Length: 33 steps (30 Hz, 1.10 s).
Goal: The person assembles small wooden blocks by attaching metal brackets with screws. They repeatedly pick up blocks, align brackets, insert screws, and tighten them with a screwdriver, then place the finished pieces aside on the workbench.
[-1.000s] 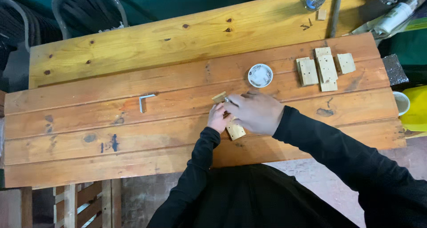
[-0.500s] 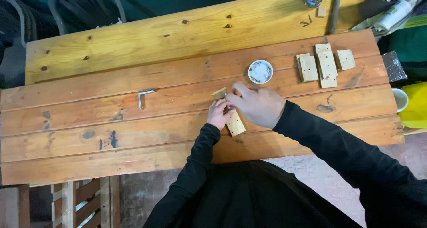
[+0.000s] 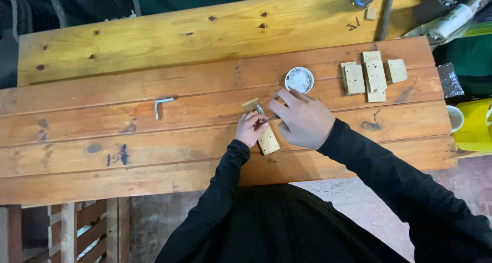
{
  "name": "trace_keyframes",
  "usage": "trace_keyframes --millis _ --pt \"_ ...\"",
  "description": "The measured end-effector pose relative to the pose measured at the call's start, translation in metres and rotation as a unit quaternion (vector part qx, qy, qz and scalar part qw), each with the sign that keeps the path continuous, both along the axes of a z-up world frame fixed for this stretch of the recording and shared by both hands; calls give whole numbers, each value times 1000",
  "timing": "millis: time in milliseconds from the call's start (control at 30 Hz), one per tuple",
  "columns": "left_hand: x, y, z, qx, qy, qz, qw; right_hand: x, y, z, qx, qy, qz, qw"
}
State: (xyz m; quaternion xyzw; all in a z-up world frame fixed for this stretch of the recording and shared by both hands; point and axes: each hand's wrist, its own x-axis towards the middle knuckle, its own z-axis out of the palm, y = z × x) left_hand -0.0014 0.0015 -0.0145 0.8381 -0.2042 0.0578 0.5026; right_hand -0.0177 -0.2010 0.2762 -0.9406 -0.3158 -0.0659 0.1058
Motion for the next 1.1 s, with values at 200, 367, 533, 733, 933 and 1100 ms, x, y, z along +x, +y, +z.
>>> trace_keyframes --millis 200,367,533,733,933,1100 --pt "1 0 3 -41 29 -12 999 -7 -3 1 -75 -53 -15 996" --pt "-2 1 13 -41 49 -13 998 -5 -8 -19 16 37 -17 999" --pt "-2 0 14 -34 41 -27 998 -11 -12 -9 15 36 -11 999" --pt "-3 1 4 -9 55 -13 998 -20 -54 -39 -14 48 -55 997" --pt "-9 -6 30 -3 54 20 998 -63 -130 -132 165 51 -321 931" --pt "-9 -9 25 39 1 39 998 -93 -125 -215 226 69 -369 899"
